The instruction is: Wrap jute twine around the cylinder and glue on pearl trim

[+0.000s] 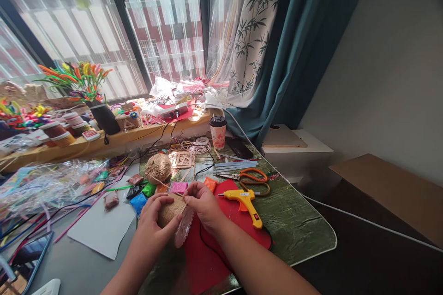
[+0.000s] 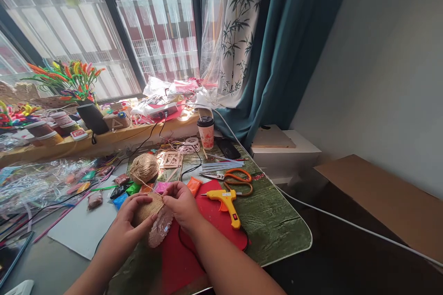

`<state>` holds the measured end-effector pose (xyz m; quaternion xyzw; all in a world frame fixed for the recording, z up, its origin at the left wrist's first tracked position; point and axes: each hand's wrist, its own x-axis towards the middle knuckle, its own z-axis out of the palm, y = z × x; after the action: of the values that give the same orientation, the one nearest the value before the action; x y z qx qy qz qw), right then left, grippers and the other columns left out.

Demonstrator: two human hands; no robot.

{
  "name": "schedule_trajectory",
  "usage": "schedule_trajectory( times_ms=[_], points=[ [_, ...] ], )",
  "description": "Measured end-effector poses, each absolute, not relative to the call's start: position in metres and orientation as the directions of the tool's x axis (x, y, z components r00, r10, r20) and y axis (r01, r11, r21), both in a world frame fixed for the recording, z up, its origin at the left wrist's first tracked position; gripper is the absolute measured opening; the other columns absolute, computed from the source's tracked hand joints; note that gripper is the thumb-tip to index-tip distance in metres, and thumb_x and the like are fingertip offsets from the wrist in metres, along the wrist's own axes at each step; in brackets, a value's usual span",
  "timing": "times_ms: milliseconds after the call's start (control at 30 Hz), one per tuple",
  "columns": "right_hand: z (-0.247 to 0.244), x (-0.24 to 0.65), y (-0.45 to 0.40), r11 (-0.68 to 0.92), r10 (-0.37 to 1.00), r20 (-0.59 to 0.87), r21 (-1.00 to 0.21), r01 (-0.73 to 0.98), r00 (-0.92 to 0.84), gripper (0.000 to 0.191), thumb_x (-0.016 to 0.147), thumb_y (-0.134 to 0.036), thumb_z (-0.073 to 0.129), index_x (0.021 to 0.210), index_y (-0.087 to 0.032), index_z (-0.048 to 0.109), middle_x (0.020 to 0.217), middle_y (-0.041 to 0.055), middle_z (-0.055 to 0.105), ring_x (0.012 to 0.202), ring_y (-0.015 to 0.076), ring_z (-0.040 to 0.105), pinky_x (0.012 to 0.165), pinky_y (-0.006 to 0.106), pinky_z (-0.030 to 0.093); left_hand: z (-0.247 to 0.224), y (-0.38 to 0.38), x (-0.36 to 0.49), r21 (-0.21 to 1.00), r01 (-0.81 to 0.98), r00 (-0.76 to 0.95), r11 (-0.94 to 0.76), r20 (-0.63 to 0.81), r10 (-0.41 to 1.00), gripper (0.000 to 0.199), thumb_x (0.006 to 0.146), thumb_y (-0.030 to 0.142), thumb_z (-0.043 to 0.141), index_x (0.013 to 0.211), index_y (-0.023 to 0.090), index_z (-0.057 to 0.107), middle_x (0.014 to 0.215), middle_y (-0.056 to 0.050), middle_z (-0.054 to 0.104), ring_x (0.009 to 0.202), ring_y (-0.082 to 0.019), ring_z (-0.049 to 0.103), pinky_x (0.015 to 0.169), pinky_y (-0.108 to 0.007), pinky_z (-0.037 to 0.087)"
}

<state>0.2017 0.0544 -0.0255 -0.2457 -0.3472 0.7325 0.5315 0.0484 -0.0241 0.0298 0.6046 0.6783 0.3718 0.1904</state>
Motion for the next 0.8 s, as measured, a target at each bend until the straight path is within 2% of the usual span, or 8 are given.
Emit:
schedule_trajectory(
  times_ms=[233,433,667,800],
  points=[
    [-0.027,0.201,0.053,-0.201,0.943,0.017,-0.768,-0.608,-0.333,0.029,0.065,-0.017,0.084,0.086,-0.022,0.064,0.078,-0.0047,0.064,0.073,0.0137,0.054,0.076,0.028,0.042,0.024,-0.031,0.042,0.734,0.679,-0.208,-0.024,0.223,0.952,0.037,0.076,0.051,0.072,0.105,0.029,0.072,0.133,-0.01,0.065,0.133,-0.039,0.058,0.119,-0.066,0.04],
    [-0.028,0.2,0.052,-0.233,0.922,0.015,-0.777,-0.584,-0.388,0.042,0.062,-0.014,0.082,0.102,-0.02,0.073,0.074,-0.0062,0.059,0.066,0.0118,0.049,0.067,0.025,0.038,0.019,-0.036,0.029,0.725,0.687,-0.159,-0.05,0.217,0.963,0.036,0.08,0.052,0.073,0.107,0.029,0.073,0.138,-0.01,0.062,0.136,-0.038,0.058,0.119,-0.064,0.043],
    [-0.025,0.202,0.051,-0.218,0.934,-0.001,-0.794,-0.567,-0.358,0.036,0.06,-0.015,0.084,0.094,-0.022,0.072,0.07,-0.0073,0.054,0.064,0.0128,0.045,0.064,0.026,0.036,0.015,-0.038,0.023,0.707,0.702,-0.118,-0.083,0.23,0.966,0.039,0.084,0.056,0.074,0.114,0.03,0.073,0.142,-0.011,0.062,0.138,-0.038,0.057,0.121,-0.062,0.044],
    [-0.022,0.205,0.051,-0.222,0.934,-0.013,-0.804,-0.552,-0.356,0.031,0.06,-0.019,0.087,0.086,-0.022,0.069,0.075,-0.005,0.059,0.07,0.0141,0.052,0.07,0.028,0.041,0.009,-0.042,0.024,0.692,0.716,-0.141,-0.092,0.273,0.952,0.035,0.087,0.05,0.072,0.117,0.031,0.07,0.144,-0.01,0.06,0.14,-0.037,0.055,0.123,-0.062,0.041]
  ],
)
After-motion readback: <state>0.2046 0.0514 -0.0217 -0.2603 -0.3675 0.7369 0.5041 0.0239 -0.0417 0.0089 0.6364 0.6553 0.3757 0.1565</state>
